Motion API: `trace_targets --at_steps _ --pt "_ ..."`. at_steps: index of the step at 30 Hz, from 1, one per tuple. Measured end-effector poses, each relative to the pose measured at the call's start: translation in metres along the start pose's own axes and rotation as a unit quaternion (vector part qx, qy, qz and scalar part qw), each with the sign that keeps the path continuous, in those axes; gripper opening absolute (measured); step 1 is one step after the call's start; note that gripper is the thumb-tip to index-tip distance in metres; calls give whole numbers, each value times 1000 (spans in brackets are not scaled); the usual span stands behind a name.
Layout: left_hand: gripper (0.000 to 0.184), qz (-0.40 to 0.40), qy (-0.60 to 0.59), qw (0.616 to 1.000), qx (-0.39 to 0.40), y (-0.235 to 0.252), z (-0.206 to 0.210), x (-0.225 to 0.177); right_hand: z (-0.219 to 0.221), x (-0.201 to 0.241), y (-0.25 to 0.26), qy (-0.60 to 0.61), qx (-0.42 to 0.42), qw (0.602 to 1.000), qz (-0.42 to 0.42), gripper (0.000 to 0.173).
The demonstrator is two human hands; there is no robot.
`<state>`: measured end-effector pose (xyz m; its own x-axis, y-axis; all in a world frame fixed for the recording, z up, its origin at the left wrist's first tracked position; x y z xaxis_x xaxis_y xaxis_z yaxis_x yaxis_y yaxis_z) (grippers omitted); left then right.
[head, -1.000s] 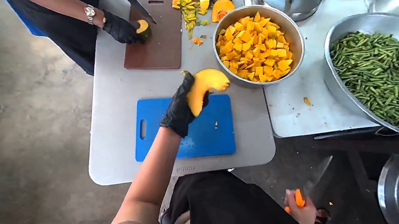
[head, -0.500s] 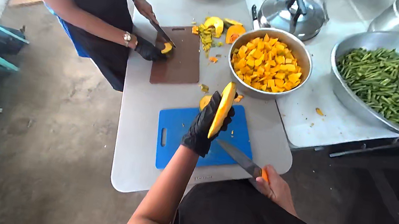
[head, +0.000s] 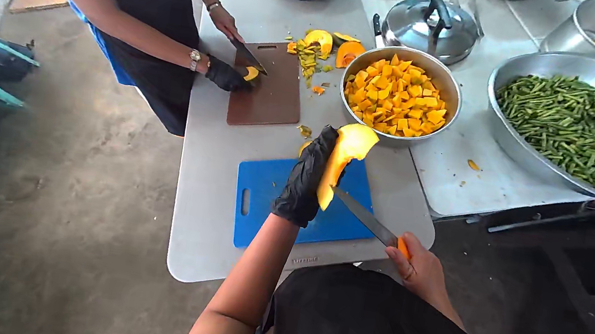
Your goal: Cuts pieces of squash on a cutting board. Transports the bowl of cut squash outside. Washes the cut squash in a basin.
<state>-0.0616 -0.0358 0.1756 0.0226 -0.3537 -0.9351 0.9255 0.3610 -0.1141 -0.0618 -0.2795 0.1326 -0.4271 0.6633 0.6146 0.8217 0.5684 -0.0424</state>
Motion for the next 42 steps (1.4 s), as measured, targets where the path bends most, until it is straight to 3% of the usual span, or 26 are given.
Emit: trace_targets --at_steps 3,11,20,27,31,34,36,39,42 --pt "48 -9 -8 1000 5 4 3 1 -1 3 -3 2 -6 1000 -22 93" --pt "47 32 12 999 27 5 9 2 -8 0 9 -18 -37 998 56 89" --pt "45 -39 -33 998 -26 0 0 27 -13 2 22 -70 -147 986 44 90" --pt "46 -64 -21 997 -44 0 -6 41 -2 -14 39 -6 -6 997 74 88" --pt "44 -103 -98 986 -84 -1 0 58 -12 -14 46 -59 -114 989 75 89" --pt "43 -108 -150 977 -110 -3 4 62 -10 -14 52 -58 -120 989 72 86" --pt "41 -105 -143 980 -86 -3 2 58 -11 -19 53 -35 -100 992 69 87" --pt "33 -74 -124 989 40 2 0 36 -13 -32 59 27 -12 999 38 89" --pt "31 -24 -31 994 105 4 0 20 -13 -30 64 50 46 998 3 87"
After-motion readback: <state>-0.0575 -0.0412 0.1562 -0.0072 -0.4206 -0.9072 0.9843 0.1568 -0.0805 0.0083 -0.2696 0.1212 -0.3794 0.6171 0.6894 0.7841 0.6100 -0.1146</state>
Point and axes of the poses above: each hand's wrist, its own y-axis towards the middle knuckle, its own z-axis out of the palm, x = y × z, the point moved 9 cm from there along y, towards the middle knuckle, and after that the axes turned 3 degrees about x, right-handed, at the moved point
